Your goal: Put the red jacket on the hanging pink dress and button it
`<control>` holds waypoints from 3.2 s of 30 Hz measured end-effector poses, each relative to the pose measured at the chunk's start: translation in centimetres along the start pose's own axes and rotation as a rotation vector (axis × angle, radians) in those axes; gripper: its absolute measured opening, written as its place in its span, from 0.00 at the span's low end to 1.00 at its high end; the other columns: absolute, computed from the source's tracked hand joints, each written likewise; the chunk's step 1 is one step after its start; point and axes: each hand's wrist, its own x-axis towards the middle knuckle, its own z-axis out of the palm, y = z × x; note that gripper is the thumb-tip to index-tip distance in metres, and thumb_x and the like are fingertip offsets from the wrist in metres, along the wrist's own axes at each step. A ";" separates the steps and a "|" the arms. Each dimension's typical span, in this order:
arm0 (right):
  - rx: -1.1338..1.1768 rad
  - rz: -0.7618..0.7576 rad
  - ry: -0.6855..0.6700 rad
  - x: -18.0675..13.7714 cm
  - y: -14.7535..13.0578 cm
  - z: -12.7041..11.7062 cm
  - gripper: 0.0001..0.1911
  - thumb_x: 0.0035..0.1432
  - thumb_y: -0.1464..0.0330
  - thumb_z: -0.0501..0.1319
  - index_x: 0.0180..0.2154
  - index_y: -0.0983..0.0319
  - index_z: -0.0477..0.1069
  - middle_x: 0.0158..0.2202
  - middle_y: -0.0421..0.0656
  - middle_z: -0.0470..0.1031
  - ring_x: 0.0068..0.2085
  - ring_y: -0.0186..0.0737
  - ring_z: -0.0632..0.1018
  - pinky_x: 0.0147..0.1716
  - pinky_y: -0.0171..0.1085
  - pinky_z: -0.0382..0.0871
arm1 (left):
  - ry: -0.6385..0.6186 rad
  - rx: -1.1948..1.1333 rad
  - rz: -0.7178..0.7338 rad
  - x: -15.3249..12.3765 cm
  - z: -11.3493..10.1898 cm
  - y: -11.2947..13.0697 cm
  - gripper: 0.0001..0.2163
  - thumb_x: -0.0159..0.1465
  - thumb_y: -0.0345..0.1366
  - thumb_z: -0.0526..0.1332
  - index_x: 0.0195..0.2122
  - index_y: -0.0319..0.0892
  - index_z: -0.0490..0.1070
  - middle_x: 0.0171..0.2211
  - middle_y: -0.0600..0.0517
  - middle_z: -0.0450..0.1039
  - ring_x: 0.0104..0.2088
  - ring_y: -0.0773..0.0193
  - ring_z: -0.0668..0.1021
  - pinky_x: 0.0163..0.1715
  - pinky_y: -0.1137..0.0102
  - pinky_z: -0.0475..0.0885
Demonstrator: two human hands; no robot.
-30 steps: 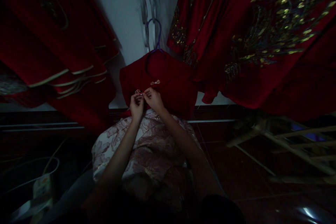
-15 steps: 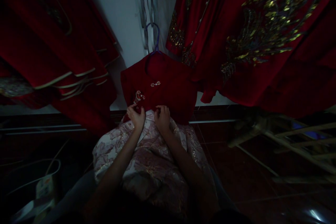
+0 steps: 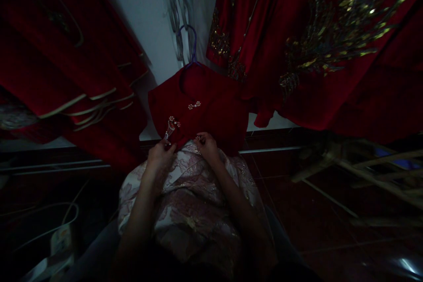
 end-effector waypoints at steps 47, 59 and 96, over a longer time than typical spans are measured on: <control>0.130 -0.107 0.104 -2.7 -2.0 2.1 0.12 0.61 0.63 0.56 0.43 0.59 0.75 0.42 0.45 0.75 0.40 0.36 0.77 0.37 0.34 0.75 | 0.205 -0.447 0.230 -3.3 6.6 1.1 0.12 0.59 0.33 0.59 0.45 0.41 0.71 0.36 0.50 0.72 0.33 0.67 0.74 0.36 0.70 0.71; 0.124 -0.120 0.088 -2.7 -1.4 2.4 0.12 0.62 0.65 0.56 0.43 0.60 0.75 0.42 0.44 0.74 0.39 0.34 0.77 0.36 0.33 0.74 | 0.170 -0.513 0.174 -3.1 7.5 0.4 0.10 0.59 0.37 0.62 0.41 0.41 0.73 0.35 0.50 0.75 0.31 0.68 0.74 0.34 0.72 0.70; 0.167 0.054 -0.047 -0.5 -0.8 2.9 0.11 0.49 0.72 0.62 0.38 0.60 0.73 0.38 0.41 0.75 0.35 0.33 0.77 0.35 0.33 0.74 | 0.075 -0.523 0.153 -2.4 7.3 -0.5 0.08 0.57 0.37 0.63 0.37 0.42 0.73 0.34 0.51 0.75 0.31 0.68 0.75 0.33 0.73 0.70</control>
